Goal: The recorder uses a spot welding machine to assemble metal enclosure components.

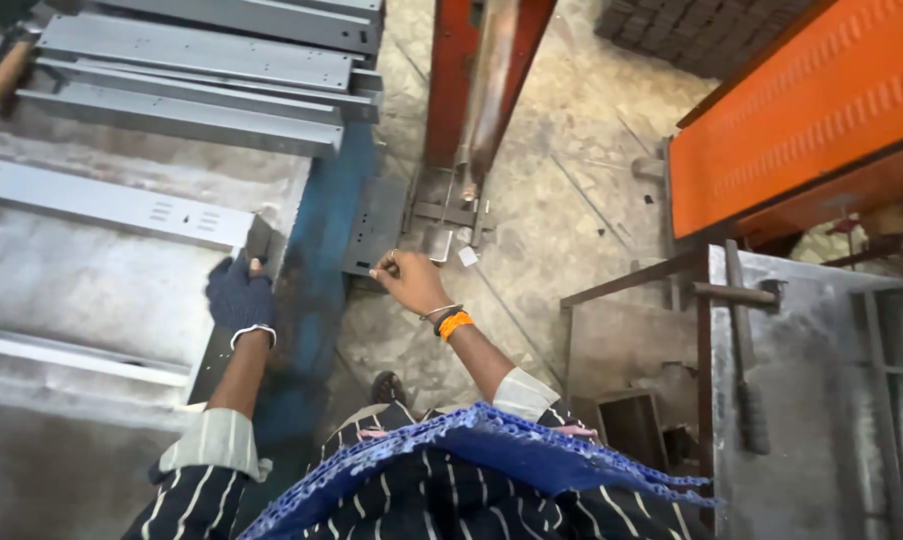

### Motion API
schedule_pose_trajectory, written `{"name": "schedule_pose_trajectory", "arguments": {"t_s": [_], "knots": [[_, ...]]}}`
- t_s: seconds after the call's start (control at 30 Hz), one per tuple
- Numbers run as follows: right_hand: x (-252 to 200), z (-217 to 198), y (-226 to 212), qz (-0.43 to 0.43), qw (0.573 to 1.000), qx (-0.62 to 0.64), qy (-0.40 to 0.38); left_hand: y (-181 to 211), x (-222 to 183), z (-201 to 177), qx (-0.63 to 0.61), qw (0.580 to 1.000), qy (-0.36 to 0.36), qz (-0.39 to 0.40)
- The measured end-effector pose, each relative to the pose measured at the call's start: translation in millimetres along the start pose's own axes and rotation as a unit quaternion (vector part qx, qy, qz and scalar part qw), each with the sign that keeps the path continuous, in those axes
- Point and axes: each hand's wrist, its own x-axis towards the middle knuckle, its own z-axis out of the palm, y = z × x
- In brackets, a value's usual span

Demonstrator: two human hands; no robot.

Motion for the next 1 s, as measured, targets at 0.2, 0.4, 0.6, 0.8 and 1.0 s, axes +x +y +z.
{"name": "schedule_pose_trajectory", "arguments": {"t_s": [0.2, 0.4, 0.6, 0.8, 1.0], "knots": [[2, 29, -19, 0.023, 0.999, 0.043, -0.024, -71, 6, 4, 0.186, 0.973, -0.131, -0.035], [-18, 45, -1, 0.04, 0.997, 0.066, -0.025, -55, 18, -7, 0.242, 0.928, -0.279, -0.052], [-43, 38, 22, 0.068, 0.995, 0.072, 0.003, -35, 17, 31, 0.164, 0.937, -0.309, 0.016], [-76, 3, 61, 0.115, 0.984, 0.113, 0.073, 81, -38, 50, 0.008, 0.949, -0.288, 0.125], [-110, -39, 111, 0.204, 0.948, 0.215, 0.111, 207, -120, 51, -0.099, 0.931, -0.298, 0.185]]}}
